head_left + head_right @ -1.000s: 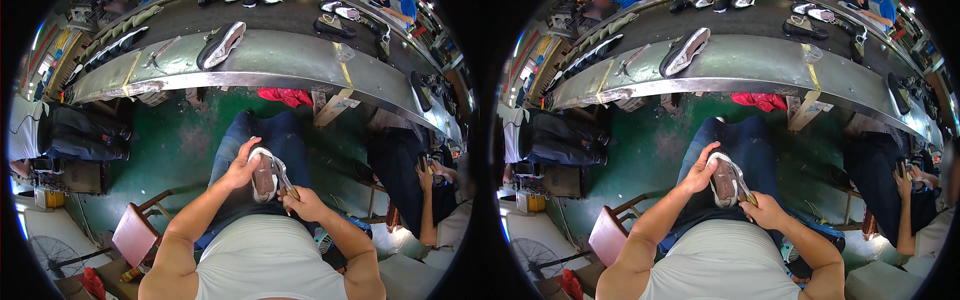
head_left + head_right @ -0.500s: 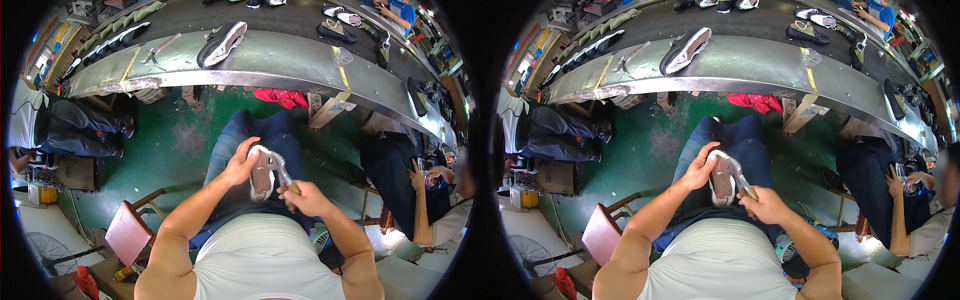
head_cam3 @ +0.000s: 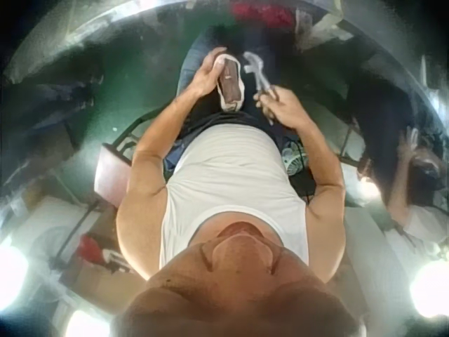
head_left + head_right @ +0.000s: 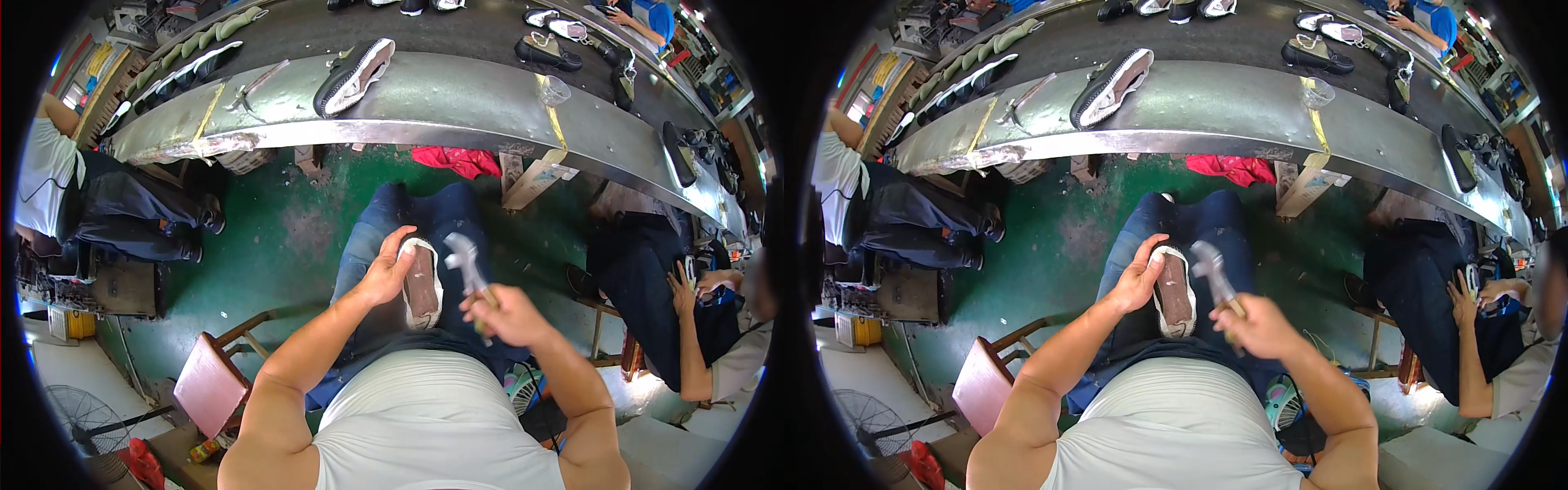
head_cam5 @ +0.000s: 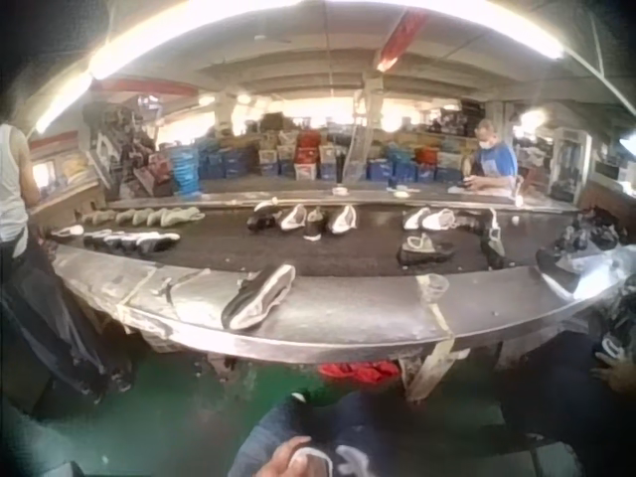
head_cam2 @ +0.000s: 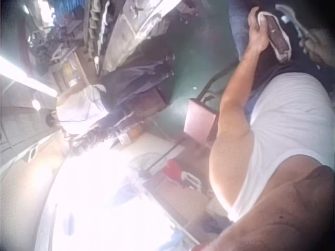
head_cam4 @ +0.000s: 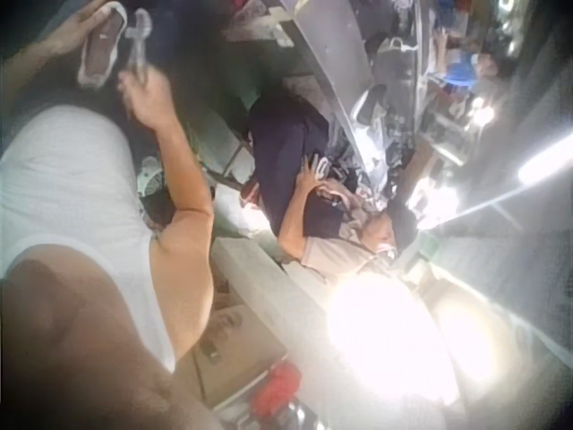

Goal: Manually pulling and stretching the upper of a shoe over a last and securing it using pliers and hammering.

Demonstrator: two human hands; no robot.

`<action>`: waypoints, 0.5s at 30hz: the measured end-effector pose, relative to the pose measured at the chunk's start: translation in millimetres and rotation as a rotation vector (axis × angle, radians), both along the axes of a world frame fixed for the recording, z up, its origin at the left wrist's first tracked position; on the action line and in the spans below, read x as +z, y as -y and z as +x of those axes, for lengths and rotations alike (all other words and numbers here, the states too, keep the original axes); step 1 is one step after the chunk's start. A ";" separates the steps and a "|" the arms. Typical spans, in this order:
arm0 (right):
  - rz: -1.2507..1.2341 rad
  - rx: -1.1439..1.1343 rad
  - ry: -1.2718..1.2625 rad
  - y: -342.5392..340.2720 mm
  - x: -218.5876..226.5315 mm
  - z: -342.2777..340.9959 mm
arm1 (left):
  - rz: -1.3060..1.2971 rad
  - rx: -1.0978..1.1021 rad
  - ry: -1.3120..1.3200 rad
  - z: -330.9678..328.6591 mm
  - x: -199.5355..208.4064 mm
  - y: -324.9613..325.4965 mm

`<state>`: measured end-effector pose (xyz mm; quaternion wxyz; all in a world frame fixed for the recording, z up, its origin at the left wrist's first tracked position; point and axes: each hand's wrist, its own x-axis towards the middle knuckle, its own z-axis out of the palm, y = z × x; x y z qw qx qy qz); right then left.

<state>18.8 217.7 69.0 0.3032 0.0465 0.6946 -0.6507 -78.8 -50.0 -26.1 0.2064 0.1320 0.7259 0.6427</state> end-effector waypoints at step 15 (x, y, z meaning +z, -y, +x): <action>-0.025 0.033 -0.071 22.2 -10.6 -10.9 | -0.193 -0.163 -0.106 -4.1 44.2 -9.5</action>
